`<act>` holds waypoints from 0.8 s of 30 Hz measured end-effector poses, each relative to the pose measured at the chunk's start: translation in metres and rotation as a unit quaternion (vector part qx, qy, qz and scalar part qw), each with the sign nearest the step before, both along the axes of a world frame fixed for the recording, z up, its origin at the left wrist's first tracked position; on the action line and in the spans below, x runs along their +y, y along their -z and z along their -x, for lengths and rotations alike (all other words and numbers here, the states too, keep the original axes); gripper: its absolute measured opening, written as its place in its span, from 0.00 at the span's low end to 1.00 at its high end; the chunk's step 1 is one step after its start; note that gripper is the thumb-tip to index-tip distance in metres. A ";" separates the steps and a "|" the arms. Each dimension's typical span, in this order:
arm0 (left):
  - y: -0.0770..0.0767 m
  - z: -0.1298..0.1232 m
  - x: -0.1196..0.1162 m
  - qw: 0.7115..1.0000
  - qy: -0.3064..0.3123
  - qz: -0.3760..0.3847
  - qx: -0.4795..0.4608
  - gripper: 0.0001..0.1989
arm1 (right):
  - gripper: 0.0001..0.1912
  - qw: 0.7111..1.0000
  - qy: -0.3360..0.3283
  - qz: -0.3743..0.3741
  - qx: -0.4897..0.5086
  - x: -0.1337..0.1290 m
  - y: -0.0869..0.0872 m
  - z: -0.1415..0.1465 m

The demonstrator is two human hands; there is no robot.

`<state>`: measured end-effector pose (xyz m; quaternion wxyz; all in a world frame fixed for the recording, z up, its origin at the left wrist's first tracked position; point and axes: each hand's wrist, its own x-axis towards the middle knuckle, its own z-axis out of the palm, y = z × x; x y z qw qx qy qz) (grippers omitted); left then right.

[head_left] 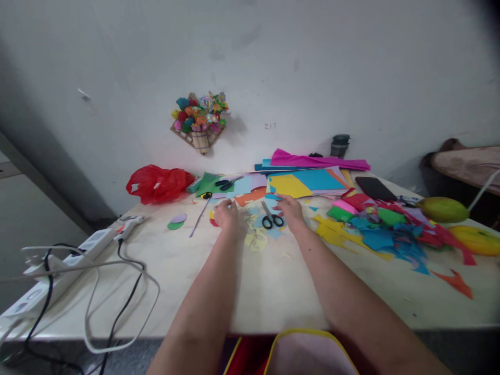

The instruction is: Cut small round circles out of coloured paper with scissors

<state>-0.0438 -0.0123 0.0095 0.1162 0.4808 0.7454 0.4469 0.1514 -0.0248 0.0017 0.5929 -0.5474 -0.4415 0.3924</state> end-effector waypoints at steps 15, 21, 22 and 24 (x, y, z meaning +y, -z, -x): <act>0.023 -0.045 -0.001 0.933 0.348 -0.024 0.088 0.18 | 0.39 0.873 0.144 0.114 -0.453 0.004 0.014 -0.015; 0.025 -0.046 -0.001 0.923 0.373 0.014 0.094 0.18 | 0.38 0.906 0.139 0.075 -0.394 0.015 0.020 -0.024; 0.025 -0.046 -0.001 0.922 0.375 0.016 0.096 0.18 | 0.38 0.919 0.135 0.060 -0.367 0.018 0.021 -0.026; 0.025 -0.046 -0.001 0.921 0.376 0.018 0.103 0.17 | 0.37 0.940 0.141 0.048 -0.307 0.024 0.023 -0.029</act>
